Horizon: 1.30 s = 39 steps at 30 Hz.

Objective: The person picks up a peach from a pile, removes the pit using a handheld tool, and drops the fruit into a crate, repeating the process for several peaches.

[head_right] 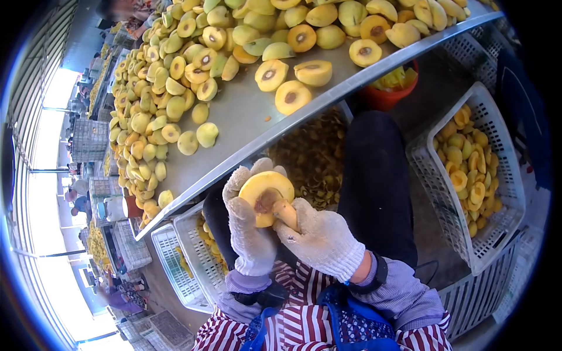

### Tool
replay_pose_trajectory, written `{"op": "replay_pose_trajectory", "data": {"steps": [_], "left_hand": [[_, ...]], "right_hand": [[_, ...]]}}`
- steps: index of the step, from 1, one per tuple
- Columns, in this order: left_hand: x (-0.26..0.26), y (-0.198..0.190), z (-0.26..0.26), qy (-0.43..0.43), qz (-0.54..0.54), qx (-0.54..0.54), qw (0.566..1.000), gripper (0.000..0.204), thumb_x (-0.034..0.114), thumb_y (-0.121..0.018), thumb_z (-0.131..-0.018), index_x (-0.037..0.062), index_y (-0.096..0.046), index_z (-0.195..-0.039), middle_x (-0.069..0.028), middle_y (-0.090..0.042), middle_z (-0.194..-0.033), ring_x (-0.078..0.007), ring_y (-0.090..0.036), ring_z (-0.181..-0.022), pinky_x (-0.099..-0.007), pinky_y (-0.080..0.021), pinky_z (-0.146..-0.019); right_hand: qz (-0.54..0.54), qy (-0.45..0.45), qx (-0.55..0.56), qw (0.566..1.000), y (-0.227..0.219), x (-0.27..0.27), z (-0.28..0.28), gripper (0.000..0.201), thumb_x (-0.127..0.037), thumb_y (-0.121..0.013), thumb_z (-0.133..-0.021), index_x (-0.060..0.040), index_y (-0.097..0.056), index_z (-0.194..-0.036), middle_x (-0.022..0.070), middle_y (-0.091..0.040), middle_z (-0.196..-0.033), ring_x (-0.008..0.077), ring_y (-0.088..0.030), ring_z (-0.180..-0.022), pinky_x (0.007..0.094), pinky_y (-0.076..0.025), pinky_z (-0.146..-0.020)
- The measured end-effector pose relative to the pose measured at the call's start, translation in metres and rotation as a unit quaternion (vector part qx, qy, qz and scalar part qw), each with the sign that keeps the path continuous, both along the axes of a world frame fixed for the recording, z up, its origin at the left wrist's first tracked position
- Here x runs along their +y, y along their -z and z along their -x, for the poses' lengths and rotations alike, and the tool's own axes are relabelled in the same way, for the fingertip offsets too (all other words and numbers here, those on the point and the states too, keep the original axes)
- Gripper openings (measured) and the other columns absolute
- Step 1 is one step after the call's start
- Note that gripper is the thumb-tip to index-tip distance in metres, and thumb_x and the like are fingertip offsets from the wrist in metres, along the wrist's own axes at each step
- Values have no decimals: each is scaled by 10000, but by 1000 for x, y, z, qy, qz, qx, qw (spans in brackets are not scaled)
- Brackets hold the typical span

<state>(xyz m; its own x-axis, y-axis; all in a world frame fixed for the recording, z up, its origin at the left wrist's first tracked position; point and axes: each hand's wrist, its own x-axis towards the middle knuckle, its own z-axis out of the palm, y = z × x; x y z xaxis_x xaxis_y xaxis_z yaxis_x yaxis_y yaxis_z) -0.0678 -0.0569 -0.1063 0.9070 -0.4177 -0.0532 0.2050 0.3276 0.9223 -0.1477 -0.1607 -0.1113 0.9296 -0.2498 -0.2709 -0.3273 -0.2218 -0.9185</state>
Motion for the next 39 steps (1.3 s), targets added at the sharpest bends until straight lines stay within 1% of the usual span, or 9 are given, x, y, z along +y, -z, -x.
{"op": "replay_pose_trajectory", "data": {"steps": [3,12,14,16,21,27,34,35,39], "left_hand": [[4,-1,-2,22,-66,-83,994,611,481,-599,-948,50,-448,-1353,-208,-505,-1380,-348,-532,-1250,-466,-445,-1059],[6,-5,-12,66,-169,-313,932,430,201,-622,-963,27,-500,-1337,-242,-512,-1366,-334,-550,-1220,-439,-460,-1019],[4,-16,-17,133,-59,-65,987,437,207,-671,-940,1,-545,-1305,-214,-541,-1365,-287,-606,-1163,-392,-507,-967],[1,-22,-23,144,-101,-33,984,443,195,-707,-917,1,-563,-1288,-206,-564,-1348,-271,-623,-1138,-382,-511,-966],[-6,-21,-27,174,-181,-206,946,623,417,-748,-818,-14,-578,-1235,-202,-588,-1305,-293,-636,-1125,-371,-545,-917],[-9,-20,-28,205,-151,-180,950,790,582,-732,-784,-27,-546,-1252,-217,-611,-1243,-313,-656,-1073,-381,-570,-878],[-23,-32,-8,163,-51,81,982,716,616,-531,-932,15,-497,-1320,-275,-607,-1217,-372,-680,-992,-443,-597,-825],[-24,-25,-11,163,107,300,934,671,572,-514,-963,21,-472,-1344,-280,-605,-1219,-382,-681,-983,-452,-604,-803],[-29,-16,-12,129,28,224,966,709,555,-567,-940,-22,-459,-1340,-239,-591,-1252,-330,-644,-1073,-433,-570,-904]], "right_hand": [[-103,-5,-31,994,11,2,2,330,-343,-625,-932,-43,-545,-1041,201,-663,-790,406,-654,-648,464,-515,-590],[-503,-89,136,849,-13,-28,1,243,-277,-643,-940,-61,-557,-1011,-10,-522,-583,59,-447,-404,224,-356,-371],[-531,-108,174,822,-12,-29,1,190,-243,-633,-939,-65,-571,-965,-10,-509,-556,68,-426,-373,234,-335,-343],[-575,-114,186,789,-12,-31,2,168,-221,-626,-937,-60,-578,-924,-8,-505,-541,73,-418,-355,237,-332,-331],[-674,-127,165,708,-7,-32,8,206,-220,-601,-948,-25,-574,-885,-2,-505,-515,83,-422,-338,235,-364,-333],[-723,-155,107,665,3,-30,16,227,-248,-568,-977,-28,-567,-923,-11,-488,-487,85,-416,-328,234,-371,-334],[-699,-202,105,678,-7,-35,10,205,-268,-614,-956,-68,-573,-949,-26,-501,-535,67,-421,-355,230,-356,-344],[-670,-240,88,697,-12,-35,8,206,-266,-621,-952,-66,-574,-955,-27,-505,-541,63,-420,-361,226,-349,-349],[-653,-220,109,717,-4,-39,11,202,-245,-641,-939,-53,-578,-946,-29,-513,-563,45,-417,-392,214,-317,-365]]}}
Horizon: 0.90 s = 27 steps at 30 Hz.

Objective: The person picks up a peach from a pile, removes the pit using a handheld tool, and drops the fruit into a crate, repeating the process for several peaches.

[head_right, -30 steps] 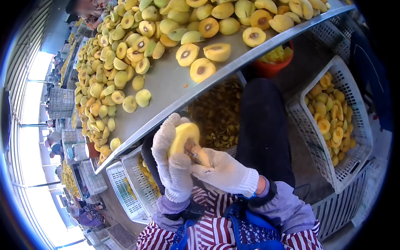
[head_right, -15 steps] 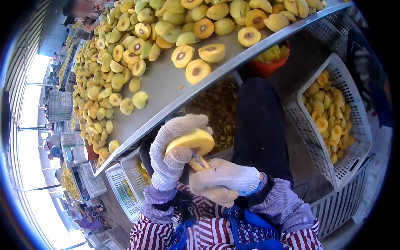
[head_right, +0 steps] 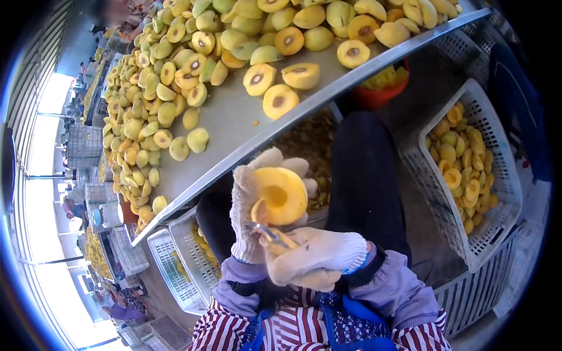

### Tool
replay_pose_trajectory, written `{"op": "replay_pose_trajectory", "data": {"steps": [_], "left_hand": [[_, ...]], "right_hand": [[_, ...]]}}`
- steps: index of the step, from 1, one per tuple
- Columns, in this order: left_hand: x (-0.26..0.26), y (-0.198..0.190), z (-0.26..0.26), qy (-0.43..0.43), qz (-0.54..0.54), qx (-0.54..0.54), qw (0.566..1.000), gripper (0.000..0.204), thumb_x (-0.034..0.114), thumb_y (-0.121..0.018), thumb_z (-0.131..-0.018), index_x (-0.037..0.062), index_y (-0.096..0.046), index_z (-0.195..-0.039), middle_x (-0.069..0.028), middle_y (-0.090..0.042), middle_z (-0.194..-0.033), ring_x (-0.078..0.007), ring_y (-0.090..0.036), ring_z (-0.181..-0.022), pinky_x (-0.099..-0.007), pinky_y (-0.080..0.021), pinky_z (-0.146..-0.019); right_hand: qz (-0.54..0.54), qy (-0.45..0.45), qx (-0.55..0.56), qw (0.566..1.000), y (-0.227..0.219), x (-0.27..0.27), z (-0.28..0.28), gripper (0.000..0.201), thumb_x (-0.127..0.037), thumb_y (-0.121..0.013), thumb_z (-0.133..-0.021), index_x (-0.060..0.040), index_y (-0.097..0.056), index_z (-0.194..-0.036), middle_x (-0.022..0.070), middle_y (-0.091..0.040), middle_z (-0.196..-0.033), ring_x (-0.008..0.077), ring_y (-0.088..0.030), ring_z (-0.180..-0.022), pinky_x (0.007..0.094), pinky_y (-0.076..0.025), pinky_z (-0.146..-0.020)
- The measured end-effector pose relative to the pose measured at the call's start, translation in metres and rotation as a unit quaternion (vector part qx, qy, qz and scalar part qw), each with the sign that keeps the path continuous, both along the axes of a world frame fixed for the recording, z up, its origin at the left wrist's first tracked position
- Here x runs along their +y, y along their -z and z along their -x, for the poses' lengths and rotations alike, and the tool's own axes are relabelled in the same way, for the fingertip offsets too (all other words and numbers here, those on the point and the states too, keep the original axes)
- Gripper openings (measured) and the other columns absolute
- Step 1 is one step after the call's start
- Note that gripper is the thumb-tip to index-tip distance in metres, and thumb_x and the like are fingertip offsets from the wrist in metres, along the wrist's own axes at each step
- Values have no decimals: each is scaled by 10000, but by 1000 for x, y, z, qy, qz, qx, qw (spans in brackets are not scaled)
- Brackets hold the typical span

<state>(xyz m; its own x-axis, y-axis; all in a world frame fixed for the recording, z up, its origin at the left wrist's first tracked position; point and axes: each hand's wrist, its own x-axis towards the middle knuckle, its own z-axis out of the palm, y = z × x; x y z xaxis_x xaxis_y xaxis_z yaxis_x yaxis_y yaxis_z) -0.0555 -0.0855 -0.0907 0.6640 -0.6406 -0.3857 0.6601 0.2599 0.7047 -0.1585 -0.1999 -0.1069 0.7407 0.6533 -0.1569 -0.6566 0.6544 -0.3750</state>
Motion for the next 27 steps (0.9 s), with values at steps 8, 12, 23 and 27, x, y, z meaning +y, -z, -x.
{"op": "replay_pose_trajectory", "data": {"steps": [8,12,23,27], "left_hand": [[27,14,-27,-80,-80,-177,978,788,645,-506,-930,-18,-452,-1352,-257,-613,-1197,-354,-671,-999,-374,-612,-734],[77,18,-48,-170,-143,-270,937,713,584,-500,-964,-37,-498,-1315,-223,-630,-1188,-308,-655,-1031,-382,-571,-860],[189,-14,-124,-41,-590,-585,554,450,221,-756,-802,98,-623,-1214,-129,-587,-1322,-307,-567,-1204,-388,-480,-973],[106,-35,-180,17,-511,-701,497,501,239,-753,-804,103,-600,-1261,-124,-576,-1353,-287,-594,-1190,-363,-488,-971]], "right_hand": [[232,94,77,965,-17,1,-10,199,-189,-685,-897,-34,-560,-893,9,-526,-555,65,-435,-392,206,-330,-365],[282,142,93,944,-14,2,-11,184,-184,-668,-903,-23,-584,-871,25,-550,-549,79,-466,-385,203,-338,-356],[301,97,100,943,-3,14,-30,223,-237,-641,-932,-33,-566,-884,18,-535,-552,84,-475,-398,217,-371,-365],[335,104,121,929,10,12,-36,244,-244,-669,-913,-15,-597,-868,34,-553,-551,107,-502,-398,235,-383,-361]]}}
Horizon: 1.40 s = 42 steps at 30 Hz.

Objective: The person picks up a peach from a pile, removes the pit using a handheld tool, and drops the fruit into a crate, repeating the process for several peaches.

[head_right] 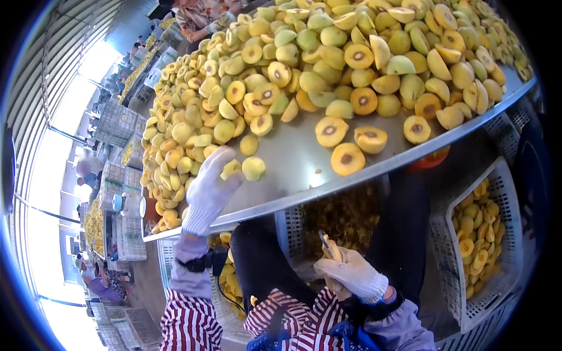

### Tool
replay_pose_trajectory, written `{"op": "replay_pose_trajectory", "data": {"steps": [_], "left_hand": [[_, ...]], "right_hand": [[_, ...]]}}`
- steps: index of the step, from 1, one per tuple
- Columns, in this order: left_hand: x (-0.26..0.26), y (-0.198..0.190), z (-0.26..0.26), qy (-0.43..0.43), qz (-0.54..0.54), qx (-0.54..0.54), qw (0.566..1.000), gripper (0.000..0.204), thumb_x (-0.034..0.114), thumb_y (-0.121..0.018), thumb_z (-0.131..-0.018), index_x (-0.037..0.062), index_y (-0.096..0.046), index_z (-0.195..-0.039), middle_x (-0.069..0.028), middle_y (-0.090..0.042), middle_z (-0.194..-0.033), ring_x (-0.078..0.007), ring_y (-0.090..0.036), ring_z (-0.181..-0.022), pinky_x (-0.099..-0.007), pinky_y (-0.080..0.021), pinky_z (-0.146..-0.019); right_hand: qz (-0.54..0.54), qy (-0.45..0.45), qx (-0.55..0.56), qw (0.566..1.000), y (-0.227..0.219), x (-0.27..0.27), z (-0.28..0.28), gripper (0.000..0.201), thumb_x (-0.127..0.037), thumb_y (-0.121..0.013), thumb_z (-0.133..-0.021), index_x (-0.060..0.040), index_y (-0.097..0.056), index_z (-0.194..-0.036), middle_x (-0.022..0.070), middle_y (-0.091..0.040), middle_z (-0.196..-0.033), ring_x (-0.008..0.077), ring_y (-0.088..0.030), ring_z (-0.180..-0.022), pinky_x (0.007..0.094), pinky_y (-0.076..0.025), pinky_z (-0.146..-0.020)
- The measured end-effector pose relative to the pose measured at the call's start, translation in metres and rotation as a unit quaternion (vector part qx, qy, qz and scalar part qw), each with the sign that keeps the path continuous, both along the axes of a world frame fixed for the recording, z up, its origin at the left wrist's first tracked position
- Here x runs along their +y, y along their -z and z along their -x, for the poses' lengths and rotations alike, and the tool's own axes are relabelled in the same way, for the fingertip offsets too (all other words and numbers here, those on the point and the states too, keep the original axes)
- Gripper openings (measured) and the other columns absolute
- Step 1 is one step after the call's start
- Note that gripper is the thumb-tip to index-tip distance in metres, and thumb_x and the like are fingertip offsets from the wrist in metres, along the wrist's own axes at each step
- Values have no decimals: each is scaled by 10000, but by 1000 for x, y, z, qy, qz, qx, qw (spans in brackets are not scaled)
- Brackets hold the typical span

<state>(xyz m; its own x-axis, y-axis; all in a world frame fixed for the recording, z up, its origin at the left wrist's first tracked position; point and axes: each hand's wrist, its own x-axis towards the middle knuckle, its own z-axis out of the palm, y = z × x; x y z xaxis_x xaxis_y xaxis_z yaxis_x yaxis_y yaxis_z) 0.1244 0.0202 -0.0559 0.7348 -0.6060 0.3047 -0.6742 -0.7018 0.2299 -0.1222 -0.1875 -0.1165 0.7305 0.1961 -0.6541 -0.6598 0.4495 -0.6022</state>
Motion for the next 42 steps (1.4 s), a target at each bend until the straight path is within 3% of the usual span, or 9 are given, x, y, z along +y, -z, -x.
{"op": "replay_pose_trajectory", "data": {"steps": [7,11,16,20,23,25,27,30,42], "left_hand": [[-128,27,-146,29,-102,-44,993,612,427,-714,-813,126,-550,-1320,-102,-526,-1368,-301,-490,-1272,-382,-456,-997],[-158,17,-162,-59,-146,131,979,672,530,-705,-804,108,-586,-1313,-123,-582,-1314,-292,-522,-1250,-390,-469,-988],[-106,59,-133,-9,-102,219,970,632,534,-674,-834,147,-582,-1326,-120,-644,-1239,-284,-615,-1136,-387,-474,-981],[-66,31,-77,107,-165,291,936,543,480,-677,-863,141,-611,-1282,-102,-649,-1204,-273,-609,-1125,-361,-468,-988],[-30,22,-82,113,-53,391,912,493,351,-692,-897,91,-603,-1307,-130,-649,-1239,-192,-605,-1149,-312,-472,-982],[-19,23,-112,-31,27,284,958,496,337,-687,-900,68,-594,-1307,-136,-604,-1318,-179,-569,-1212,-306,-441,-1026],[-33,4,-135,-154,-89,110,978,640,481,-665,-864,66,-559,-1339,-158,-514,-1428,-265,-486,-1321,-365,-391,-1086],[-13,72,-196,-163,-168,-41,971,723,603,-641,-772,134,-572,-1319,-101,-492,-1431,-310,-461,-1314,-419,-409,-1062],[6,48,-100,16,-111,311,944,532,497,-634,-883,149,-609,-1284,-130,-555,-1360,-327,-516,-1250,-403,-395,-1079]], "right_hand": [[-19,1,28,999,21,2,-4,216,-234,-680,-915,-65,-547,-929,10,-566,-598,75,-488,-437,213,-381,-400],[-24,3,71,997,15,-3,-14,195,-189,-650,-930,-8,-584,-896,33,-565,-575,103,-512,-433,231,-385,-398],[-23,-15,81,996,14,-3,-18,239,-252,-690,-904,-64,-542,-908,13,-563,-608,74,-476,-437,219,-379,-401],[-18,-40,94,995,12,0,-17,255,-259,-702,-891,-57,-548,-890,14,-566,-610,74,-488,-441,214,-383,-404],[-15,-26,94,995,12,3,-17,210,-209,-696,-891,-33,-582,-878,30,-555,-581,100,-491,-420,228,-383,-384],[-7,-28,107,994,13,5,-18,209,-208,-697,-893,-33,-583,-881,30,-558,-581,99,-488,-419,228,-383,-382],[-2,-29,112,993,14,6,-19,208,-207,-698,-894,-34,-584,-884,31,-563,-584,99,-487,-417,228,-383,-381],[0,-32,107,994,18,9,-23,211,-208,-701,-896,-33,-584,-887,33,-574,-590,98,-489,-417,228,-385,-382],[7,-60,90,994,13,13,-27,226,-242,-689,-896,-51,-567,-902,18,-572,-612,79,-505,-448,216,-393,-404]]}}
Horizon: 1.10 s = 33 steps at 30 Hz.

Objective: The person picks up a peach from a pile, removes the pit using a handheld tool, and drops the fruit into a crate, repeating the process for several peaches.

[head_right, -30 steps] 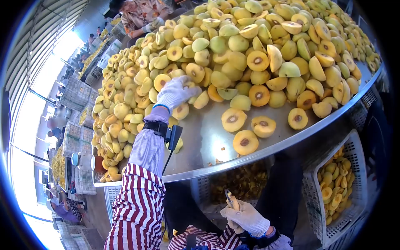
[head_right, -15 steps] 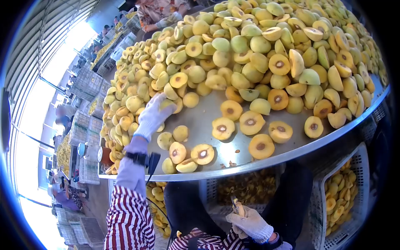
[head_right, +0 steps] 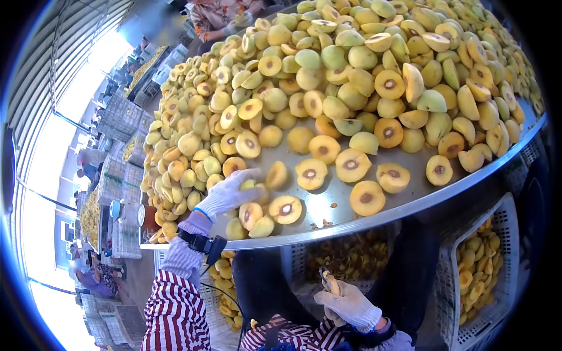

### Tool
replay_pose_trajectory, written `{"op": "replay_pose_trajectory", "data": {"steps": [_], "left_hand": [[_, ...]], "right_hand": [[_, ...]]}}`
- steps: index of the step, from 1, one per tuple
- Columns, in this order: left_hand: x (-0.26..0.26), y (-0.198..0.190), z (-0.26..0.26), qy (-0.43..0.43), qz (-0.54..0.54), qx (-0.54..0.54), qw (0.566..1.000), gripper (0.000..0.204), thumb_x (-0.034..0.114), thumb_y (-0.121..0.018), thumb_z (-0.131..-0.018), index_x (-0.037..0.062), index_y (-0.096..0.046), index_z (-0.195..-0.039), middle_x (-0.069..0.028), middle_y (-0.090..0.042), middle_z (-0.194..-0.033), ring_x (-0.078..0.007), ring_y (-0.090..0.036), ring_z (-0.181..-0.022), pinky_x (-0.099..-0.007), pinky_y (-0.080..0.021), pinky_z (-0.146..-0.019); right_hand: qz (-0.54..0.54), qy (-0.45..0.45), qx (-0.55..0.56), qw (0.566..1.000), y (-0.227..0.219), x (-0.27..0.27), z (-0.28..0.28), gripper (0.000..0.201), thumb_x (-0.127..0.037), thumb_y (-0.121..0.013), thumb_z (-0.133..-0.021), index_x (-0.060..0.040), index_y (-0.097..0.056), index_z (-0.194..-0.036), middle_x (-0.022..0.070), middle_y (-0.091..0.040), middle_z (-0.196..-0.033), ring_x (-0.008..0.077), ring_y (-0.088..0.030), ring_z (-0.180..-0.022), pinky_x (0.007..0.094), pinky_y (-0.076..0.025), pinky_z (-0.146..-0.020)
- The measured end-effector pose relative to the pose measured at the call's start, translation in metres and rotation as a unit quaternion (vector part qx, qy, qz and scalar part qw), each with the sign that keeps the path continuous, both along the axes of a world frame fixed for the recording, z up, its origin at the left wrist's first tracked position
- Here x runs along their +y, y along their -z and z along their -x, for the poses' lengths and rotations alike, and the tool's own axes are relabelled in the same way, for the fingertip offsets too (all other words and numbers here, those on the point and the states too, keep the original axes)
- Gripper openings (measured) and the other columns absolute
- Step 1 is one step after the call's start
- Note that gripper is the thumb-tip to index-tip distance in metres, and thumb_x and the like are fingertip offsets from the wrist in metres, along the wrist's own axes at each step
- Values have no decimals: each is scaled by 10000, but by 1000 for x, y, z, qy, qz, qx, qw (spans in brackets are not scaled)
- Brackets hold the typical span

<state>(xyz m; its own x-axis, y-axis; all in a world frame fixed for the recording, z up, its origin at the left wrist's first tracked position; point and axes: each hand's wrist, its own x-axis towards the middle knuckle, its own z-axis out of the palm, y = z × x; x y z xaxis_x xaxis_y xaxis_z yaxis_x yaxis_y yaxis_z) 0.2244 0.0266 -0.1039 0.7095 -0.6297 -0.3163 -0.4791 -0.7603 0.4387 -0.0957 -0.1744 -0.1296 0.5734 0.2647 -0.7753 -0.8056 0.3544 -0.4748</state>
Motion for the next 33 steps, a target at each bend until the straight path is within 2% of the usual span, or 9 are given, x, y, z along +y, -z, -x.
{"op": "replay_pose_trajectory", "data": {"steps": [3,7,10,12,19,21,23,26,33], "left_hand": [[-1,-18,-19,166,-84,-9,983,402,399,-662,-895,204,-656,-1246,-76,-631,-1283,-234,-533,-1271,-346,-445,-1031],[-82,-58,9,32,-6,-143,989,366,376,-639,-897,183,-662,-1207,-88,-625,-1298,-250,-569,-1221,-354,-469,-1006],[-127,-18,-21,122,72,-196,970,437,347,-624,-891,177,-591,-1292,-115,-559,-1379,-292,-564,-1223,-380,-460,-1020],[-154,15,-34,109,-81,-196,971,535,331,-620,-868,174,-509,-1366,-147,-487,-1439,-335,-540,-1242,-407,-445,-1036],[-137,3,17,116,-63,-137,982,676,358,-731,-794,132,-491,-1385,-166,-519,-1375,-336,-554,-1211,-423,-465,-1012],[-118,-10,34,-46,49,-39,997,639,350,-713,-839,102,-489,-1384,-157,-545,-1324,-290,-580,-1157,-393,-494,-968],[-101,-7,42,-189,273,147,932,547,347,-647,-941,55,-486,-1375,-135,-576,-1253,-206,-597,-1094,-356,-529,-914],[-72,-6,81,-208,529,417,709,617,474,-576,-971,75,-423,-1417,-129,-556,-1244,-257,-629,-1028,-420,-563,-858],[-46,3,180,-215,508,504,665,835,687,-556,-874,78,-389,-1420,-207,-622,-1162,-320,-691,-915,-425,-607,-754]], "right_hand": [[3,10,2,1000,-1,-4,1,194,-216,-681,-902,-52,-579,-912,18,-573,-607,80,-487,-443,215,-374,-402],[-29,9,-12,999,5,-2,4,250,-266,-694,-902,-62,-559,-950,5,-569,-612,69,-490,-441,203,-392,-401],[-42,7,-20,999,8,-6,6,290,-296,-694,-903,-61,-554,-997,-1,-570,-619,64,-499,-440,196,-410,-405],[-45,8,-15,999,7,-7,9,303,-304,-684,-907,-59,-554,-1029,-4,-568,-621,62,-498,-439,193,-412,-410],[-33,-24,-39,998,-3,-12,8,357,-309,-657,-917,-50,-527,-1125,-12,-557,-617,55,-489,-447,190,-404,-420],[-21,-25,-54,998,-7,-13,9,337,-303,-653,-921,-50,-530,-1106,-13,-556,-614,55,-492,-448,193,-402,-419],[-4,-16,-64,998,-10,-11,13,295,-283,-654,-922,-52,-542,-1066,-15,-553,-607,56,-494,-448,199,-394,-412],[3,39,-105,994,-11,-7,15,235,-239,-646,-925,-47,-558,-1029,-4,-564,-608,63,-497,-445,212,-373,-403],[167,20,-208,964,-31,11,25,338,-333,-677,-891,-33,-592,-1023,86,-642,-712,171,-643,-625,307,-497,-589]]}}
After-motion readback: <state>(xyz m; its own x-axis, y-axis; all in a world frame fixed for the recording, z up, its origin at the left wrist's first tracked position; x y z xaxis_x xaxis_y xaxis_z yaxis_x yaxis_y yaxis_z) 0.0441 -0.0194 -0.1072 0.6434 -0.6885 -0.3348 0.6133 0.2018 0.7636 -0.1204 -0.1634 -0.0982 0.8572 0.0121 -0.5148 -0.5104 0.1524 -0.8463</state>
